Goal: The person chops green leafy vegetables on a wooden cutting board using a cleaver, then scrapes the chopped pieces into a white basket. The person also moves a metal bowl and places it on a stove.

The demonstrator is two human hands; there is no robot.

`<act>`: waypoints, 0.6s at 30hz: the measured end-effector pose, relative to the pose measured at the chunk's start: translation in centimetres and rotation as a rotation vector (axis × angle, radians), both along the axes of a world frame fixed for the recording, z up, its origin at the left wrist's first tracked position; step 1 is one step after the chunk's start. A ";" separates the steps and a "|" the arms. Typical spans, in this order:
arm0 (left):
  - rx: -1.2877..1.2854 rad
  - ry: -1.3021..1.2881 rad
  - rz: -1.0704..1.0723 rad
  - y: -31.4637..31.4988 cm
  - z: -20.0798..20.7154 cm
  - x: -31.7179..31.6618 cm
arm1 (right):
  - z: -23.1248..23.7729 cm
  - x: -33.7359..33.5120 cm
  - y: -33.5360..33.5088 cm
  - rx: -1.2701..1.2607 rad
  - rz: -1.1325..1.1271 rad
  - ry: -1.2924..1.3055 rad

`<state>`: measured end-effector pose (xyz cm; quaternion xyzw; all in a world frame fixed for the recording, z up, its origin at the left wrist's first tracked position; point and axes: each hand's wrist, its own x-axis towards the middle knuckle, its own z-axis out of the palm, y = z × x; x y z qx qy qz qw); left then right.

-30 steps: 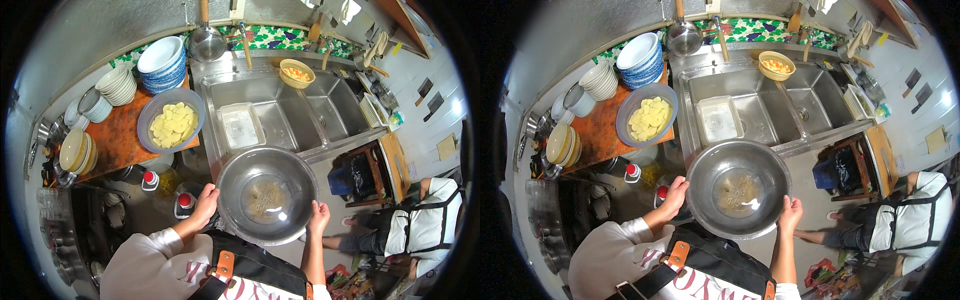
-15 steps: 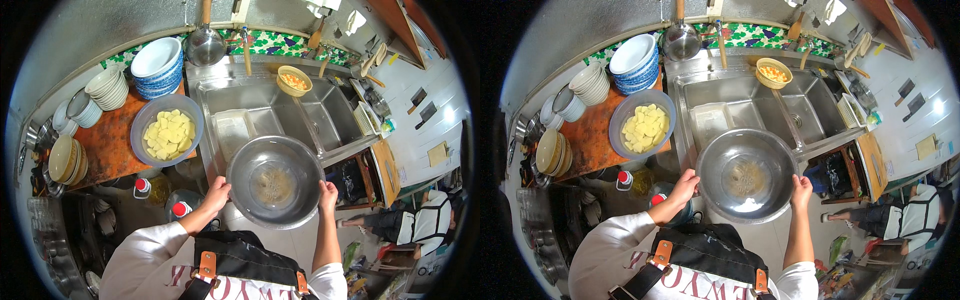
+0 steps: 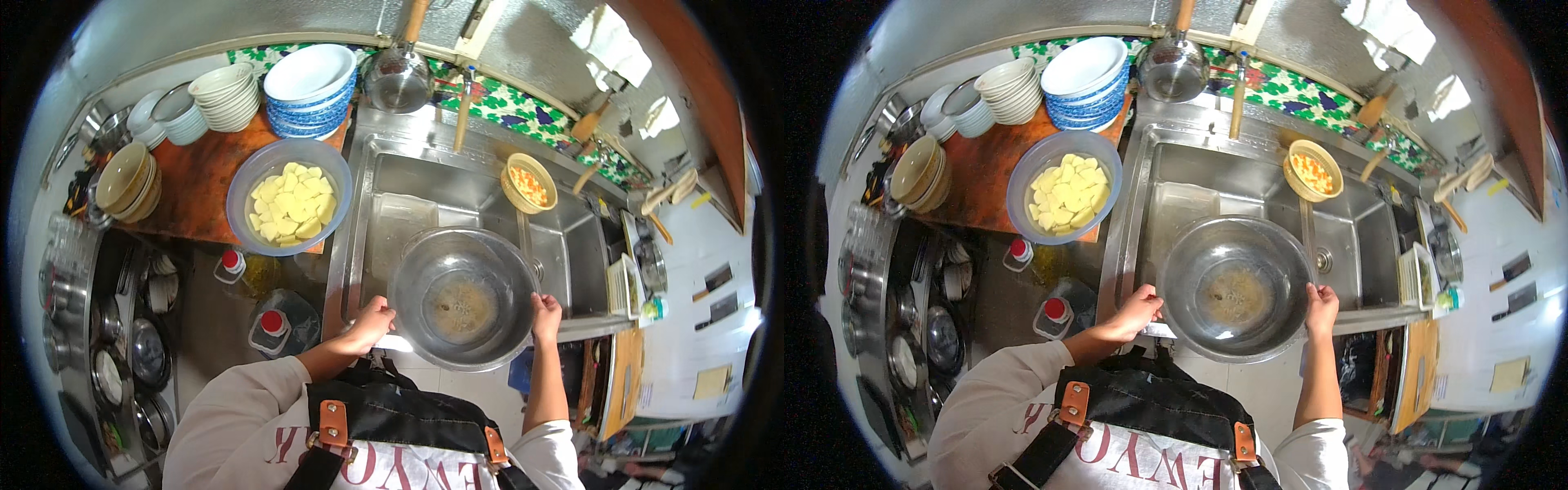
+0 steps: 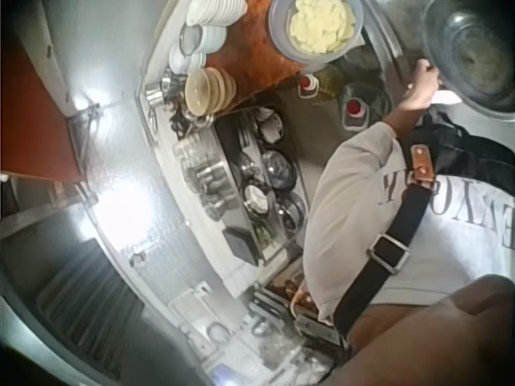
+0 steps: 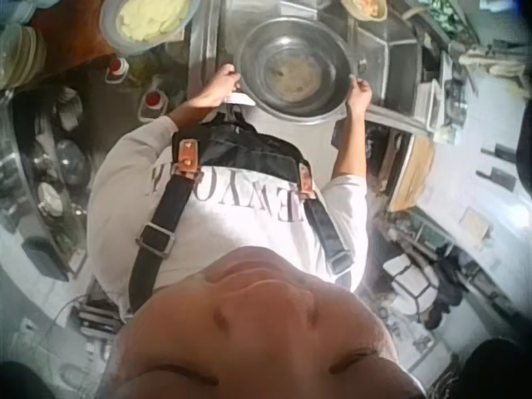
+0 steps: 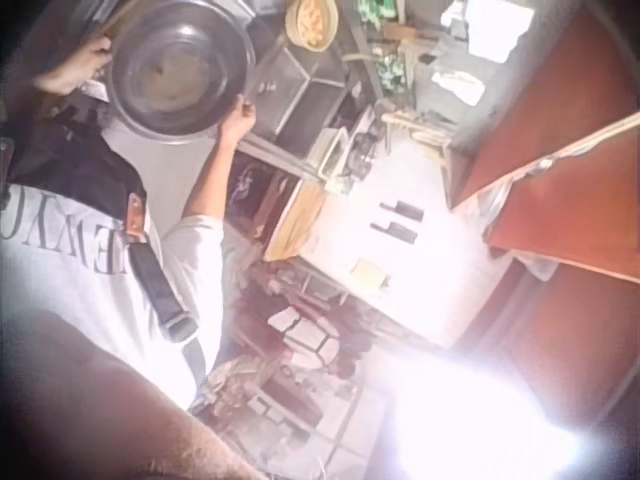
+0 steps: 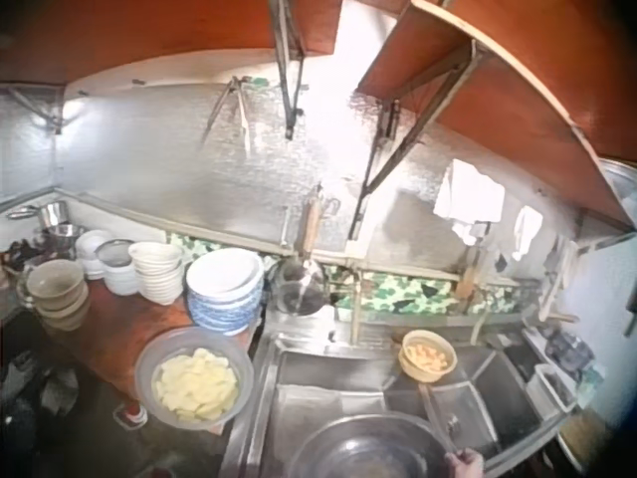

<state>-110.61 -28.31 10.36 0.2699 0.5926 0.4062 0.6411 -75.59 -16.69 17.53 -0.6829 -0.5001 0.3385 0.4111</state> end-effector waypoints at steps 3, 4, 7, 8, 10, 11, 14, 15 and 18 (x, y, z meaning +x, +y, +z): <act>0.004 -0.012 0.071 0.6 -0.5 1.9 | 0.2 0.3 3.0 0.008 0.051 -0.030; 0.005 0.003 0.065 1.0 -0.7 2.5 | 0.0 0.7 3.9 0.015 0.067 -0.047; -0.003 0.050 0.060 2.0 -2.2 3.7 | -0.6 2.0 6.4 -0.042 0.096 -0.119; -0.011 0.045 0.077 2.2 -2.5 4.2 | -0.7 2.4 7.1 -0.060 0.105 -0.140; -0.029 0.034 0.102 2.6 -2.3 5.0 | -1.4 3.6 8.5 -0.092 0.117 -0.165; -0.055 0.037 0.090 2.8 -4.0 5.4 | -1.9 4.1 9.2 -0.077 0.123 -0.196; -0.021 0.010 0.133 2.9 -3.7 6.2 | -1.5 3.8 10.2 -0.082 0.132 -0.222; -0.035 0.007 0.126 3.0 -3.5 6.3 | -1.4 3.9 10.4 -0.089 0.145 -0.216; -0.023 -0.023 0.125 3.2 -3.4 6.7 | -0.8 3.8 10.7 -0.084 0.162 -0.190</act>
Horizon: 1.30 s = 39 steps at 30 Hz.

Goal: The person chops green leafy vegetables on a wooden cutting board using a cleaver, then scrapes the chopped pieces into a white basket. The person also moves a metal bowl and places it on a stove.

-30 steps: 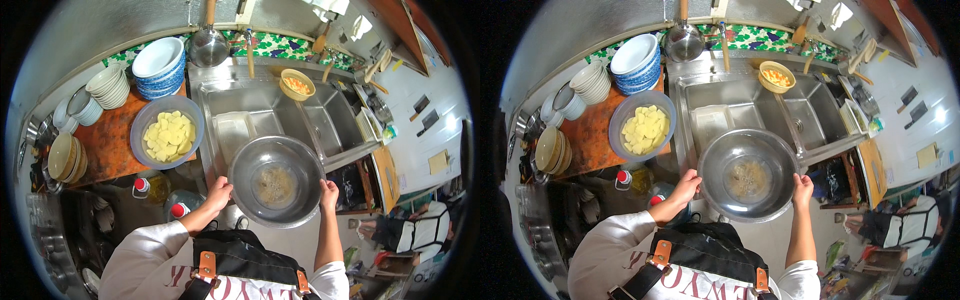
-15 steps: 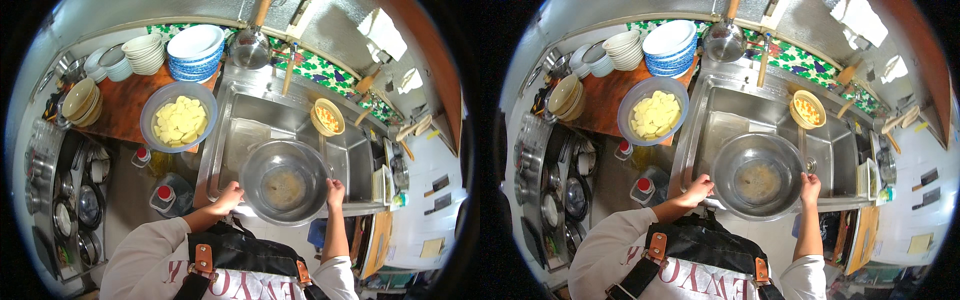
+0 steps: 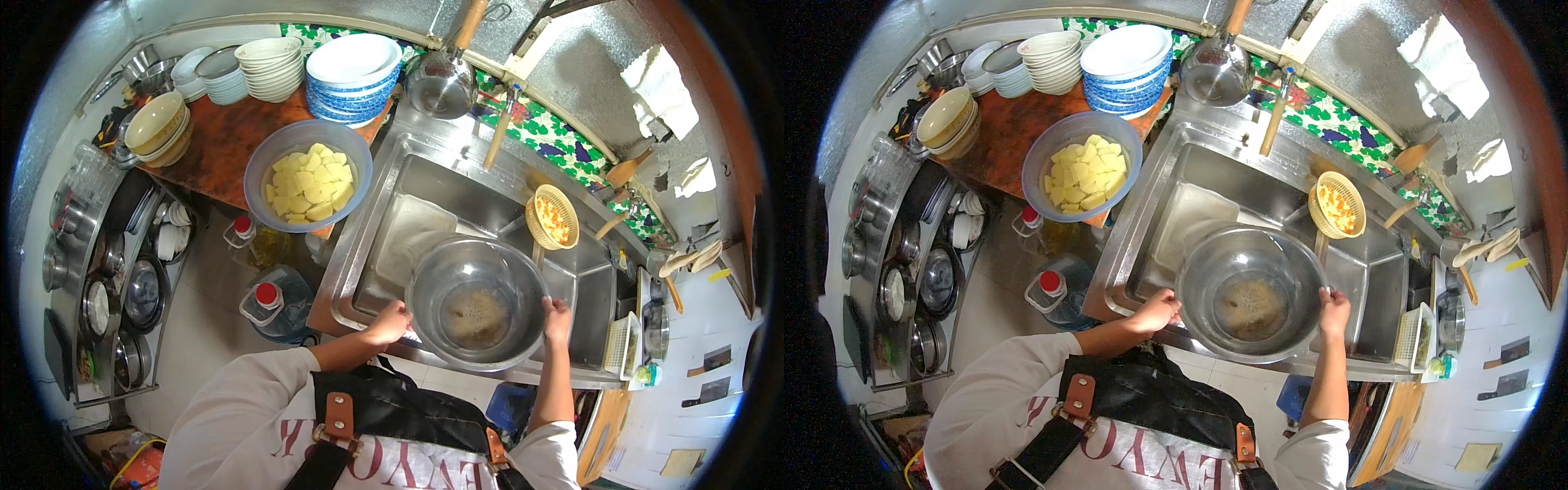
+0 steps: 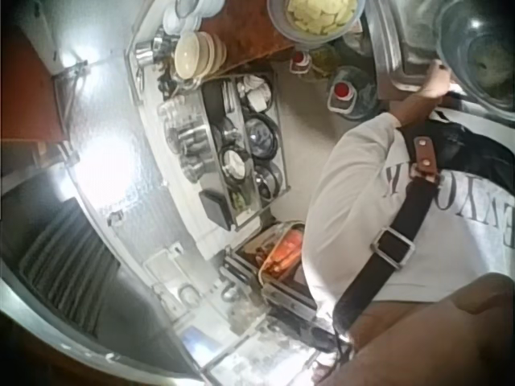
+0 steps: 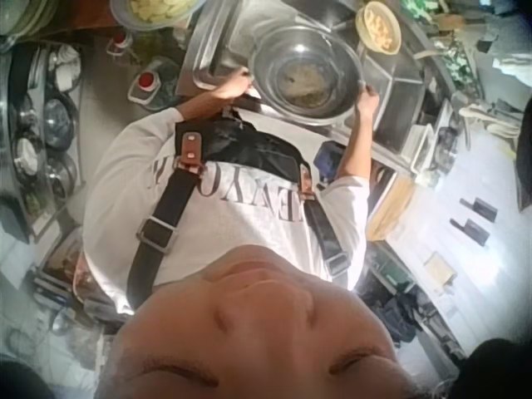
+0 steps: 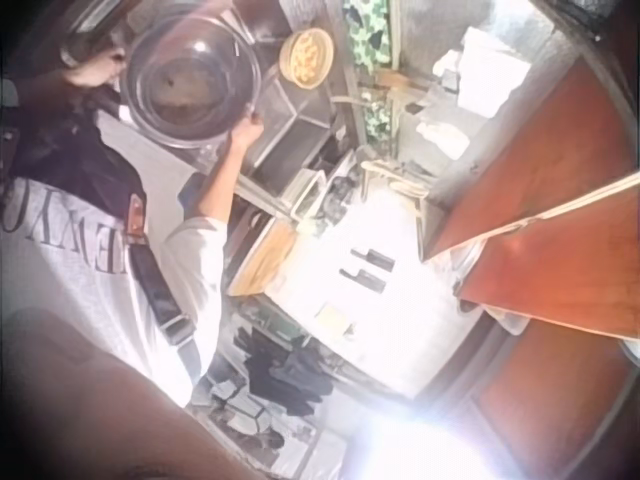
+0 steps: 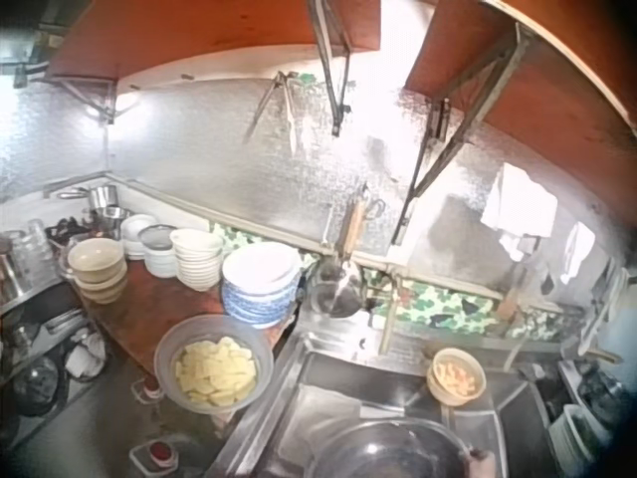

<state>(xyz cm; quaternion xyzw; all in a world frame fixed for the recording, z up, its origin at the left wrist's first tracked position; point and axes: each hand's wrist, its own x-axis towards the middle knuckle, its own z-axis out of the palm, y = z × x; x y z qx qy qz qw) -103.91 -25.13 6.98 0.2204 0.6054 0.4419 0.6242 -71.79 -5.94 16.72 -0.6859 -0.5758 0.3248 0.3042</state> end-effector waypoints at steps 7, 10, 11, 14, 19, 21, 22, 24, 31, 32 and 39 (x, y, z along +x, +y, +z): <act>-0.021 -0.022 -0.013 0.1 1.6 0.8 | 2.7 -1.1 -0.2 0.028 0.002 -0.101; -0.064 -0.053 -0.044 0.4 1.7 1.0 | 3.4 -1.3 0.0 0.086 0.042 -0.100; -0.064 -0.059 -0.037 0.4 1.7 1.2 | 3.3 -1.2 0.2 0.084 0.047 -0.115; -0.063 -0.053 -0.011 0.5 1.6 1.6 | 2.4 -0.5 1.0 0.051 0.054 -0.079; 0.005 0.086 0.039 0.3 0.5 1.7 | -2.9 1.6 1.2 0.055 0.084 0.265; 0.051 0.115 0.046 0.3 2.0 1.2 | -5.3 2.2 0.9 0.072 0.075 0.385; 0.051 0.136 0.058 -0.2 2.0 1.0 | -5.7 1.7 0.5 0.049 0.066 0.418; 0.180 0.178 0.156 -1.3 -1.1 0.9 | -6.0 0.7 0.1 0.056 0.124 0.335; 0.368 0.146 0.108 -4.9 2.4 0.0 | 1.0 -0.1 -5.1 0.297 0.429 -0.376; 0.366 0.065 0.149 -5.9 3.9 -0.5 | 2.0 -0.3 -5.7 0.218 0.377 -0.104; 0.405 0.013 0.169 -16.3 7.4 -3.9 | -3.3 -0.6 0.3 0.317 0.588 0.213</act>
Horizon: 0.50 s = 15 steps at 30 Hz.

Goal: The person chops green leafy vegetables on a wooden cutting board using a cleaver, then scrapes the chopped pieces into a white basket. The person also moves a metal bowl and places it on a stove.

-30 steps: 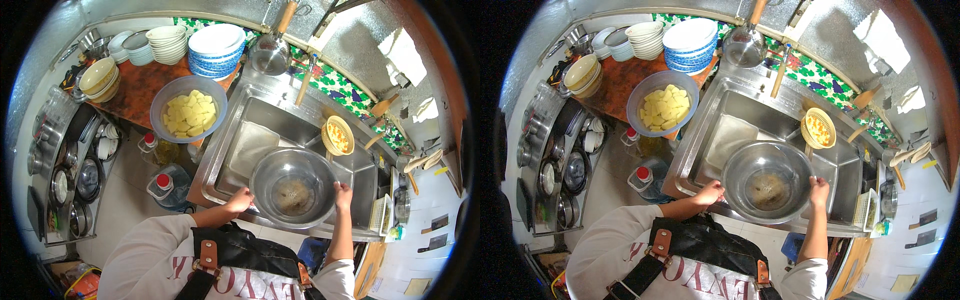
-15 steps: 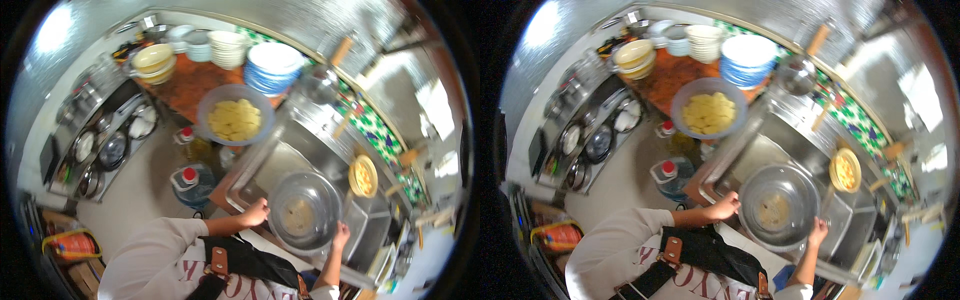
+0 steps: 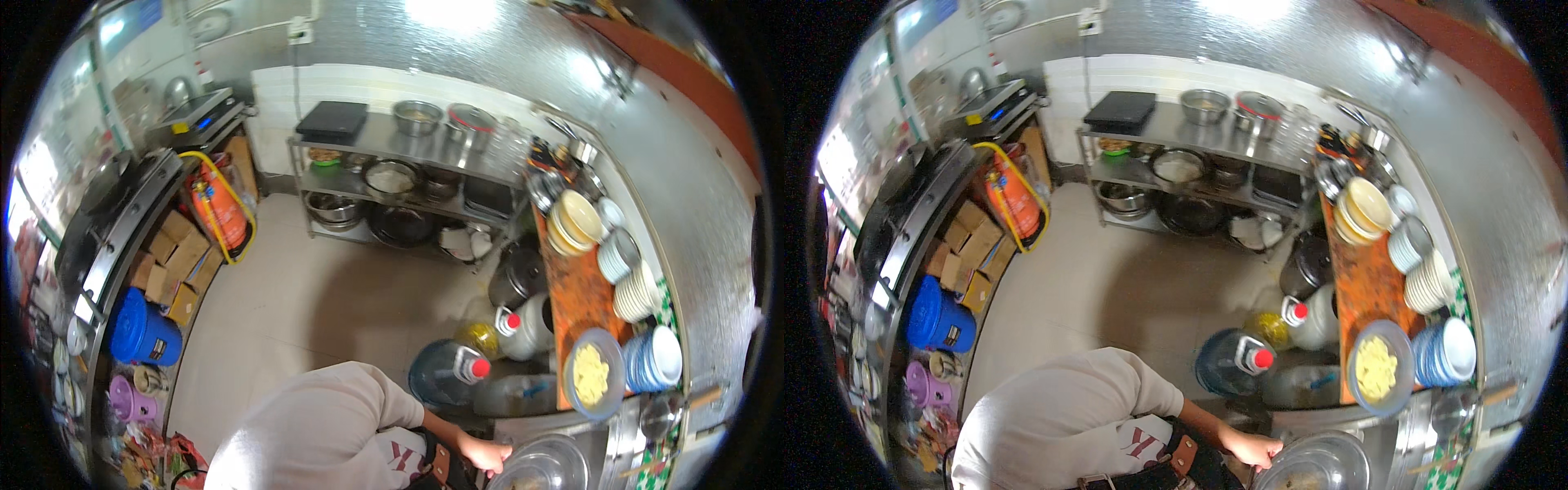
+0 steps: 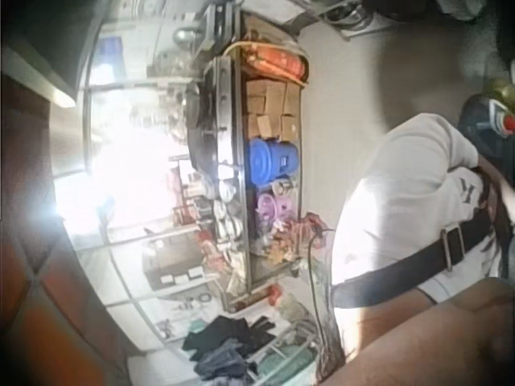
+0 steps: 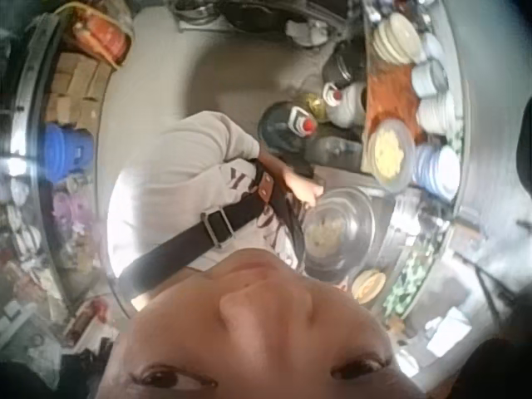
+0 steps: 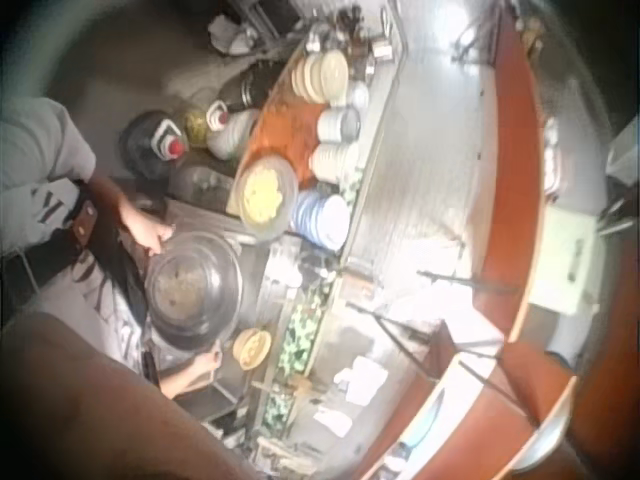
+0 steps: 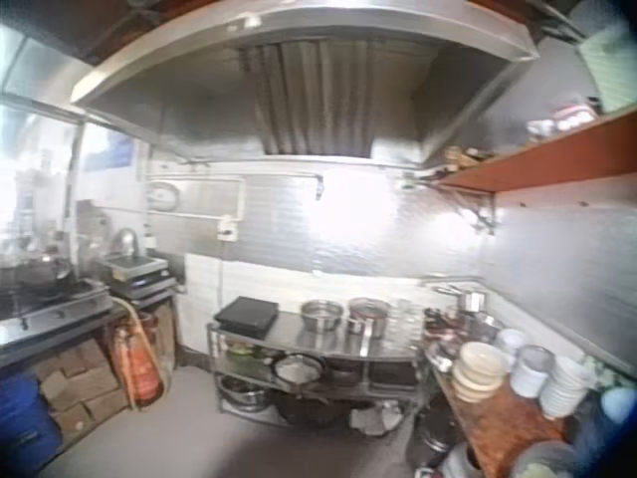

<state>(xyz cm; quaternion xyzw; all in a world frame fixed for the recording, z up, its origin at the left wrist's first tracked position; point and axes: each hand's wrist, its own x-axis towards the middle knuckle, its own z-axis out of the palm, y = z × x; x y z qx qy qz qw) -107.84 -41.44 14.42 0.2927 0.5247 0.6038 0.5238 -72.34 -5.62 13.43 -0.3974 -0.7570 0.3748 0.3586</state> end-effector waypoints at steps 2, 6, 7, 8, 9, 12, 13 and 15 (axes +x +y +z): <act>-0.010 0.033 0.088 -3.7 0.3 -1.0 | -0.6 -3.7 -0.2 0.025 0.127 0.067; 0.065 0.056 0.298 -13.3 1.8 -3.0 | 0.0 -13.5 -5.1 0.190 0.344 -0.040; 0.066 0.096 0.359 -15.9 1.8 -3.8 | 0.3 -16.5 -7.0 0.252 0.388 -0.127; 0.064 0.135 0.421 -18.6 1.9 -4.5 | 0.5 -19.6 -8.9 0.261 0.450 -0.145; 0.061 0.178 0.478 -21.1 2.0 -5.2 | 0.9 -23.4 -11.5 0.257 0.520 -0.148; 0.022 0.307 0.577 -27.9 3.3 -6.5 | 2.6 -32.0 -20.0 0.228 0.649 -0.140; -0.007 0.342 0.635 -30.4 3.6 -6.8 | 3.4 -35.8 -23.4 0.221 0.720 -0.146; -0.078 0.411 0.727 -35.1 3.8 -7.0 | 5.2 -42.2 -30.4 0.200 0.834 -0.164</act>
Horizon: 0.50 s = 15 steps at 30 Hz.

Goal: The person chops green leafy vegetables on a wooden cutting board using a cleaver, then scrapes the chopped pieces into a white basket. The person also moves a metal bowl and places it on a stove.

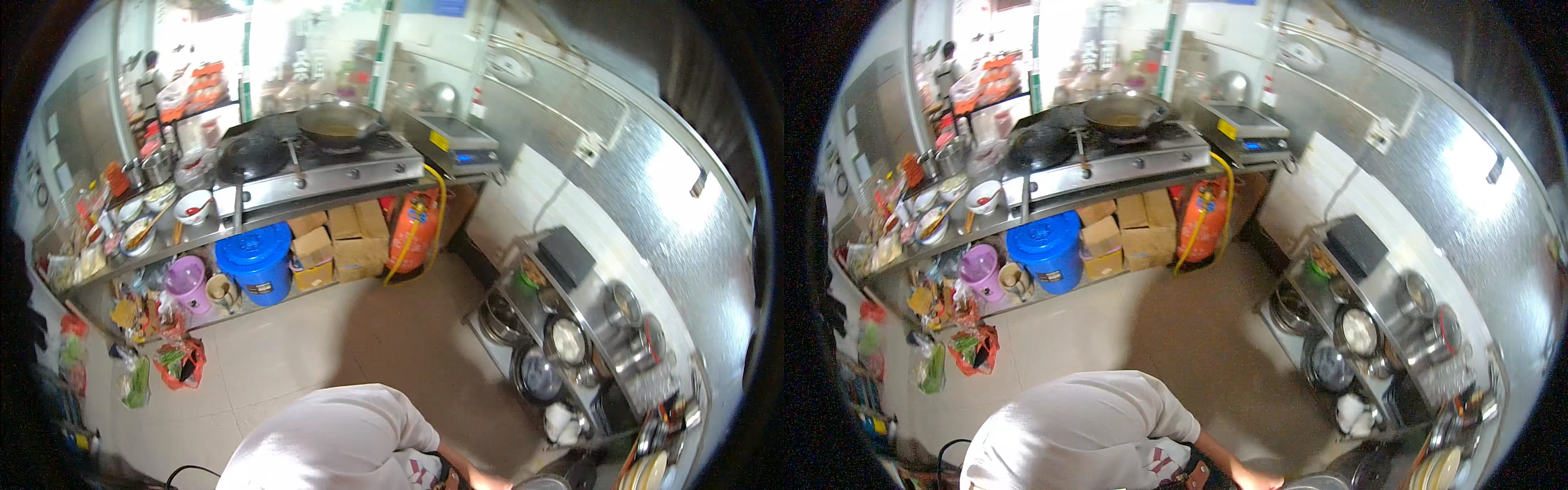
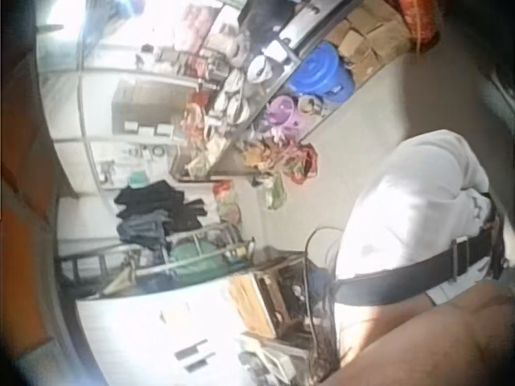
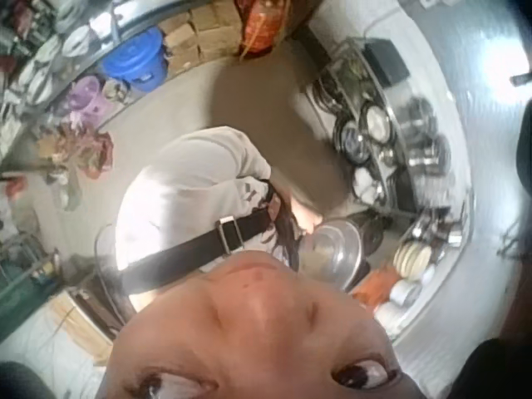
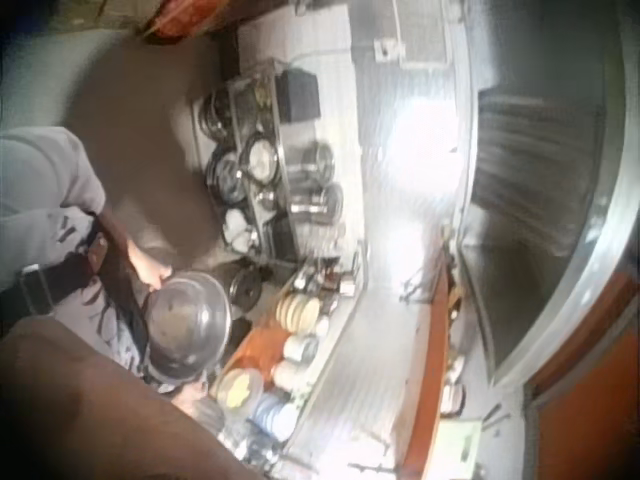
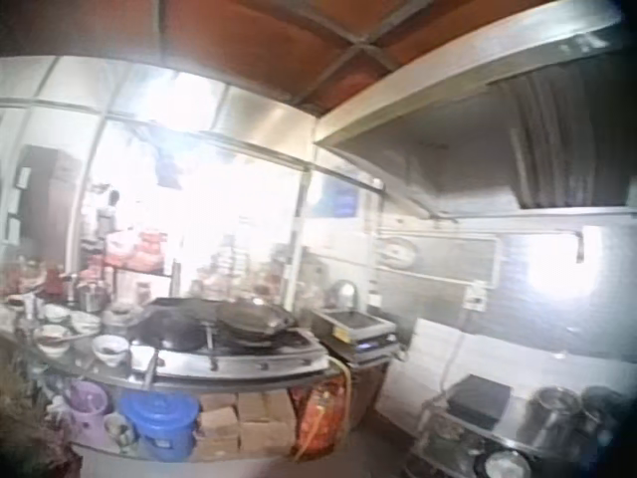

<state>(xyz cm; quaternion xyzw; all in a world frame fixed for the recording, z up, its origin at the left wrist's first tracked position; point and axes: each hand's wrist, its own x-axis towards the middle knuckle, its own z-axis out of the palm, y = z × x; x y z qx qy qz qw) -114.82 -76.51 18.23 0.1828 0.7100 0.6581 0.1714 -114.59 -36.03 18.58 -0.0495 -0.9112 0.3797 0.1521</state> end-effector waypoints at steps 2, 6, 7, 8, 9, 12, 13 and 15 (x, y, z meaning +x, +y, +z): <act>-0.092 0.044 0.095 -4.4 0.4 -0.1 | 1.7 -5.2 -6.8 -0.017 0.083 -0.042; 0.117 -0.114 0.371 -10.0 -3.6 -4.1 | 5.0 -12.3 -17.7 -0.038 0.165 -0.090; 0.117 -0.099 0.426 -12.2 -3.2 -4.7 | 5.8 -13.8 -20.2 -0.047 0.193 -0.099; 0.115 -0.089 0.477 -14.1 -3.2 -5.5 | 6.2 -15.5 -22.6 -0.057 0.219 -0.110; 0.139 -0.123 0.538 -16.4 0.1 -5.1 | 6.6 -17.2 -24.3 -0.072 0.217 -0.117; 0.001 -0.073 0.743 -21.4 0.3 -7.7 | 6.9 -23.0 -29.8 -0.127 0.282 -0.151; 0.042 -0.071 0.752 -22.4 1.3 -9.1 | 5.2 -25.6 -29.2 -0.124 0.394 0.009; 0.134 -0.096 0.907 -25.1 0.5 -11.8 | 2.0 -34.7 -32.6 -0.425 0.392 -0.045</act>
